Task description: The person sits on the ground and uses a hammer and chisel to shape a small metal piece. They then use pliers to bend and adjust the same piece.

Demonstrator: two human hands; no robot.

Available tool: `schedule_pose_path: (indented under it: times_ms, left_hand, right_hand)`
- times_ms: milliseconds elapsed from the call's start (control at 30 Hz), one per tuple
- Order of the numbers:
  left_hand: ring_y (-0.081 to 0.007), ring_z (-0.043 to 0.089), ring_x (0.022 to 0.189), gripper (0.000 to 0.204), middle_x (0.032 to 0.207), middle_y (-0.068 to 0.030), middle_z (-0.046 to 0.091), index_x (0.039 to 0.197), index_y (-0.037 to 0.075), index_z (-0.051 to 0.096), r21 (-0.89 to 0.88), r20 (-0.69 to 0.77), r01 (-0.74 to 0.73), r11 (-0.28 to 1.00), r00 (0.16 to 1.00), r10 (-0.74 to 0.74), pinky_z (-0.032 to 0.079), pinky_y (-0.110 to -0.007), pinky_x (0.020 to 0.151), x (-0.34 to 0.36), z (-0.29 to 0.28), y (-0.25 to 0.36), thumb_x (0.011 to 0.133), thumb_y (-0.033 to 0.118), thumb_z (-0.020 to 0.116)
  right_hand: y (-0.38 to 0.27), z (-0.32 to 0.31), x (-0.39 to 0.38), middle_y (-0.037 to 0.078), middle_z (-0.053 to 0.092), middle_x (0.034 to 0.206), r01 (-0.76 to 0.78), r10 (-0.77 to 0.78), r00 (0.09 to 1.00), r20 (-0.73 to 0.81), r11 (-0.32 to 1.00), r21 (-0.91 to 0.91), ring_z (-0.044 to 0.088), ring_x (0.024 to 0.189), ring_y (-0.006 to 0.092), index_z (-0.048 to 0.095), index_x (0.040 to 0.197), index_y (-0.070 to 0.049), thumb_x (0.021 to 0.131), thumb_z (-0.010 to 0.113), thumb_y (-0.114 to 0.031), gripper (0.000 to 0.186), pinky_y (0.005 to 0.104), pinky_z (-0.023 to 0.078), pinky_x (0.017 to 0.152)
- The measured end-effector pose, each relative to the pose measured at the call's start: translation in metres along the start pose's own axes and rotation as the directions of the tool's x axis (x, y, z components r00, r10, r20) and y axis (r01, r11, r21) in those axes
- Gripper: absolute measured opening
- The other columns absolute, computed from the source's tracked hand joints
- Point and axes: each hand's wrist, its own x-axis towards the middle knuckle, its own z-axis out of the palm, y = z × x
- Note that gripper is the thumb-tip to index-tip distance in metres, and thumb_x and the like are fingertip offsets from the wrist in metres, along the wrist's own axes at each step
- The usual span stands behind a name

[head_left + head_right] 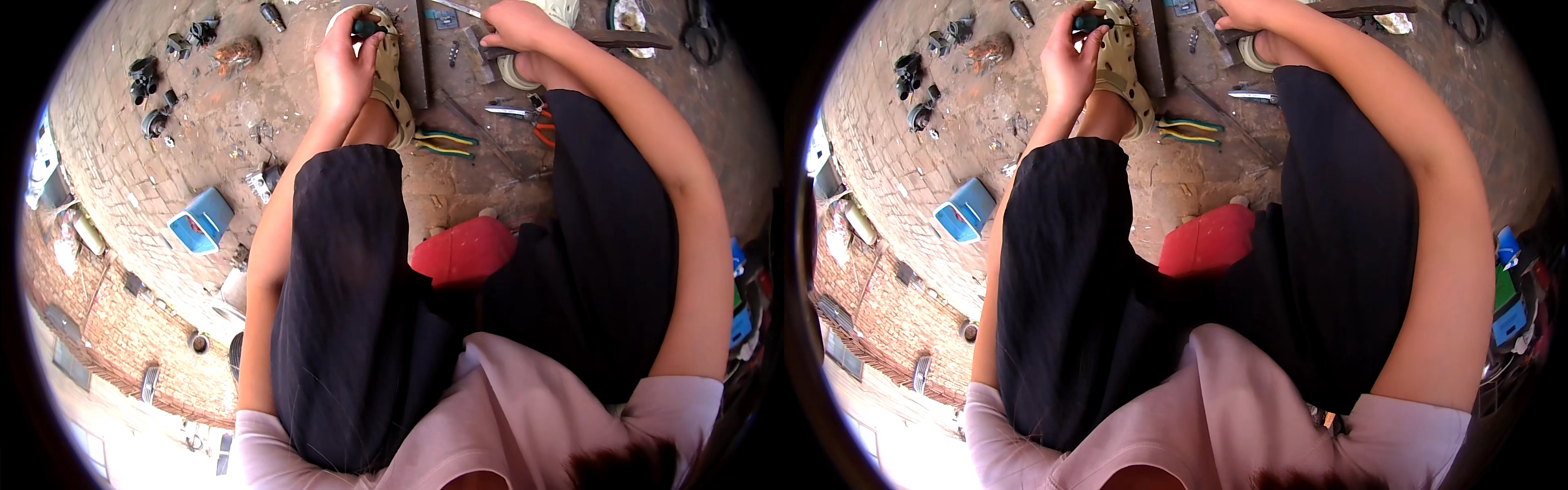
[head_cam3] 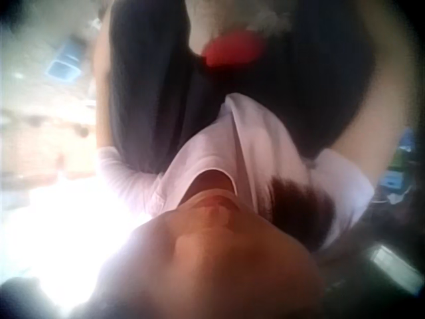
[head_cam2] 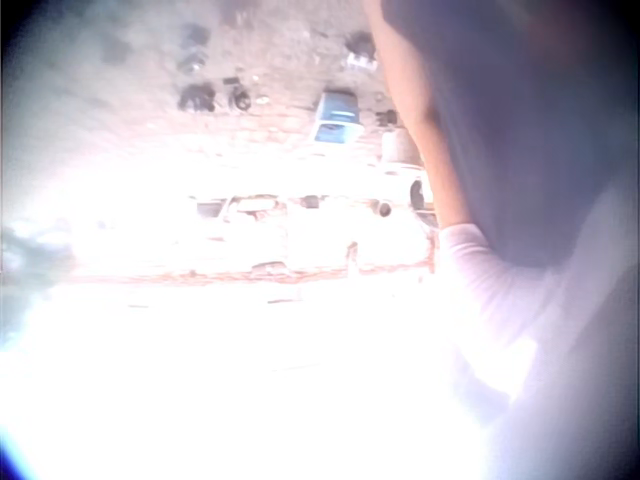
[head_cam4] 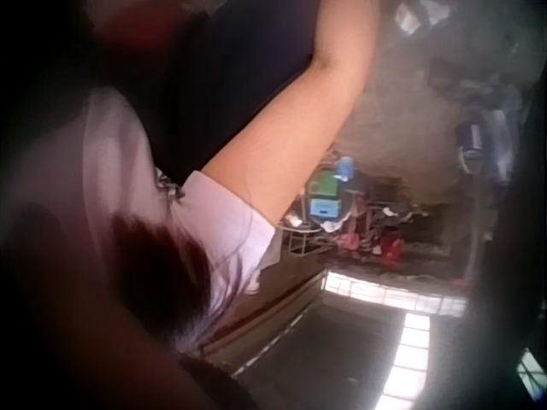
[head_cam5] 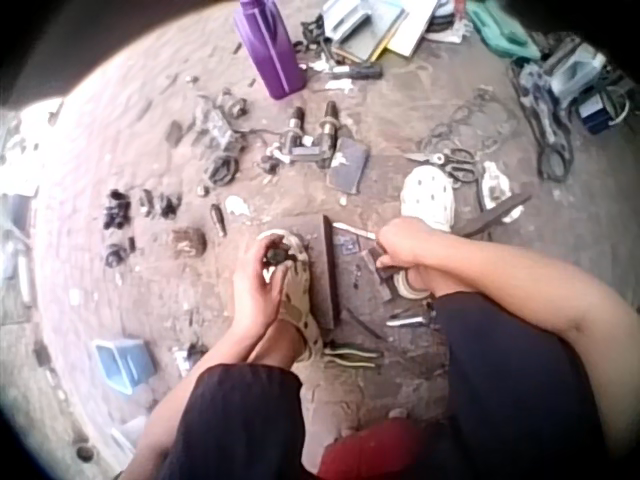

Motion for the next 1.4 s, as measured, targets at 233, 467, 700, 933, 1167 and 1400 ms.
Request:
schedule_pose_path:
  times_ms: [233,467,700,933,1167,1400]
  left_hand:
    - [-0.0347,0.063,0.1,0.044,0.111,-0.0187,0.063,0.124,0.002,0.056,0.055,0.103,-0.044,0.998,0.994,0.038,0.051,-0.04,0.088,0.011,0.003,-0.004,0.081,-0.006,0.063]
    - [-0.0339,0.062,0.103,0.045,0.112,-0.0173,0.063,0.125,0.003,0.056,0.105,0.094,-0.064,0.992,0.994,0.054,0.051,-0.04,0.089,0.012,0.008,-0.008,0.081,-0.006,0.063]
    - [-0.0329,0.063,0.101,0.045,0.11,-0.0168,0.064,0.125,0.004,0.056,0.084,0.092,-0.024,0.996,0.996,0.016,0.052,-0.039,0.088,0.012,0.011,-0.012,0.081,-0.005,0.064]
    - [-0.0348,0.063,0.102,0.044,0.114,-0.018,0.064,0.125,0.004,0.057,0.125,0.171,-0.105,0.987,0.982,0.083,0.05,-0.041,0.089,0.019,0.007,-0.011,0.082,0.0,0.066]
    - [-0.0384,0.062,0.102,0.044,0.115,-0.0184,0.064,0.125,0.004,0.056,0.098,0.123,-0.126,0.987,0.986,0.114,0.048,-0.044,0.093,0.014,0.006,-0.019,0.082,0.001,0.066]
    - [-0.0255,0.067,0.091,0.024,0.101,-0.0087,0.071,0.111,0.007,0.065,-0.066,0.058,-0.164,0.984,0.984,0.168,0.052,-0.033,0.079,0.004,0.008,-0.027,0.088,0.01,0.069]
  right_hand:
    - [-0.011,-0.004,0.01,0.016,0.073,0.09,0.118,-0.064,0.962,0.264,0.974,-0.195,0.07,0.087,0.0353,0.076,0.083,-0.008,0.073,0.075,-0.057,0.05,0.0439,0.055,0.077]
    - [-0.01,0.002,0.01,0.013,0.073,0.093,0.12,-0.062,0.957,0.284,0.974,-0.191,0.07,0.093,0.0314,0.077,0.085,-0.01,0.071,0.076,-0.058,0.05,0.043,0.054,0.082]
    - [-0.012,0.001,0.01,0.013,0.073,0.096,0.103,-0.047,0.959,0.281,0.977,-0.187,0.07,0.095,0.0311,0.077,0.089,-0.009,0.071,0.077,-0.056,0.05,0.0425,0.054,0.083]
    - [-0.016,0.0,0.005,0.014,0.073,0.092,0.071,-0.033,0.968,0.247,0.987,-0.146,0.07,0.09,0.0313,0.077,0.086,-0.008,0.069,0.081,-0.046,0.042,0.0417,0.055,0.079]
    - [-0.01,0.02,-0.002,0.016,0.07,0.079,0.262,-0.275,0.961,-0.015,0.93,-0.257,0.069,0.078,0.0349,0.072,0.079,-0.004,0.07,0.073,-0.023,0.021,0.047,0.055,0.071]
    - [-0.024,-0.005,-0.003,0.02,0.068,0.074,-0.077,0.066,0.969,-0.238,0.996,-0.036,0.07,0.076,0.0355,0.066,0.092,0.002,0.081,0.064,-0.015,0.021,0.0445,0.056,0.066]
